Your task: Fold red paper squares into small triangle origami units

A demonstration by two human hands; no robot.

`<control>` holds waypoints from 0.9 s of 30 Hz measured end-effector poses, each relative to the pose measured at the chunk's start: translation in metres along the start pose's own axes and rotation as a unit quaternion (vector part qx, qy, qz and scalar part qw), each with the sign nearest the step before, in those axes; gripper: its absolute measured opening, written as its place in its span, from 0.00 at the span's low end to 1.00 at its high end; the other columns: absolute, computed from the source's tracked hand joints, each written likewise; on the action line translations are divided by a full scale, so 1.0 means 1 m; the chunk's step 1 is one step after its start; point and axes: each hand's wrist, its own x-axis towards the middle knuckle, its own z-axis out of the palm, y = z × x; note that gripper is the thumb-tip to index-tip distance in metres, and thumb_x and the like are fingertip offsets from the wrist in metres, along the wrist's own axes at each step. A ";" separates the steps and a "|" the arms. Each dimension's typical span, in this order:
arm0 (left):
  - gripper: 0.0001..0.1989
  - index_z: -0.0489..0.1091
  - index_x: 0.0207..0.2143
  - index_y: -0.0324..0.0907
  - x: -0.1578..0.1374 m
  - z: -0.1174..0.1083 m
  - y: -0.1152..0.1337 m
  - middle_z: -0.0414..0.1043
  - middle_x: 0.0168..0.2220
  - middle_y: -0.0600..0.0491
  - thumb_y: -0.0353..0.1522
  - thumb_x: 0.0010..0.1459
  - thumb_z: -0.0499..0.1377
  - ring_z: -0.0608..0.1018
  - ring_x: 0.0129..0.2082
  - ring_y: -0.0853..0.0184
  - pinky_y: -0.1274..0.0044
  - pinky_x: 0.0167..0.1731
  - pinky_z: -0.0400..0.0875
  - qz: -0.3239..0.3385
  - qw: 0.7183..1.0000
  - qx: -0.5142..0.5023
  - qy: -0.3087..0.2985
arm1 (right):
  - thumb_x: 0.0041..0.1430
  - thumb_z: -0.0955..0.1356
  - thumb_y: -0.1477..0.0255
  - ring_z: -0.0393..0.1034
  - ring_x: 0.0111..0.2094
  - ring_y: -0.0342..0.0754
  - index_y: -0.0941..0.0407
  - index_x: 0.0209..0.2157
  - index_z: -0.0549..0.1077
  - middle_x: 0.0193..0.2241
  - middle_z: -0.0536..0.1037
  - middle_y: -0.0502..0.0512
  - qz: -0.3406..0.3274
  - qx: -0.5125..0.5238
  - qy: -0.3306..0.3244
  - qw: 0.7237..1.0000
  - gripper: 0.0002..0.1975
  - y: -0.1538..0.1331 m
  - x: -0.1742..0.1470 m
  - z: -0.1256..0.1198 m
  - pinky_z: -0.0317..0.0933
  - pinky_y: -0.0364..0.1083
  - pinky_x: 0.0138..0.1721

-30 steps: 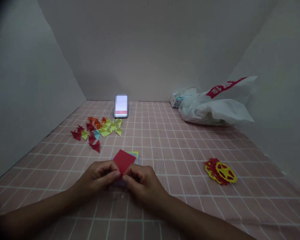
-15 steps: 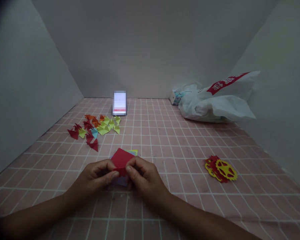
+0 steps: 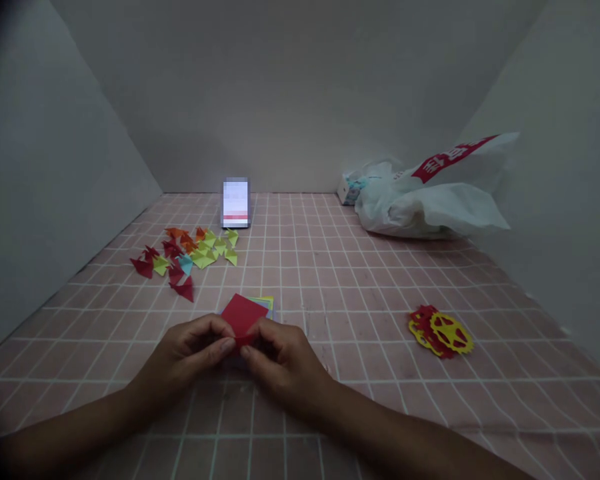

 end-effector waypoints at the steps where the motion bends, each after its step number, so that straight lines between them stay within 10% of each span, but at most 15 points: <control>1: 0.09 0.68 0.27 0.40 0.000 0.000 0.000 0.65 0.23 0.58 0.34 0.58 0.58 0.66 0.23 0.72 0.80 0.25 0.61 -0.001 1.000 0.006 -0.001 | 0.61 0.66 0.73 0.66 0.30 0.43 0.57 0.32 0.72 0.28 0.74 0.51 -0.003 -0.001 0.003 1.000 0.04 0.000 0.000 0.000 0.60 0.43 0.33; 12: 0.10 0.69 0.27 0.40 -0.001 0.003 0.002 0.67 0.24 0.57 0.37 0.56 0.60 0.68 0.23 0.73 0.80 0.25 0.63 -0.057 0.995 -0.073 -0.034 | 0.67 0.62 0.63 0.62 0.22 0.40 0.57 0.27 0.69 0.21 0.69 0.48 0.055 0.052 0.008 0.997 0.17 -0.001 -0.002 0.000 0.56 0.41 0.24; 27: 0.12 0.68 0.31 0.40 0.001 0.005 -0.002 0.71 0.23 0.57 0.37 0.50 0.66 0.73 0.23 0.72 0.78 0.27 0.68 -0.116 0.973 -0.200 0.003 | 0.60 0.67 0.67 0.63 0.22 0.39 0.57 0.31 0.68 0.25 0.72 0.48 0.092 0.164 -0.008 0.982 0.08 0.002 0.001 0.001 0.57 0.40 0.24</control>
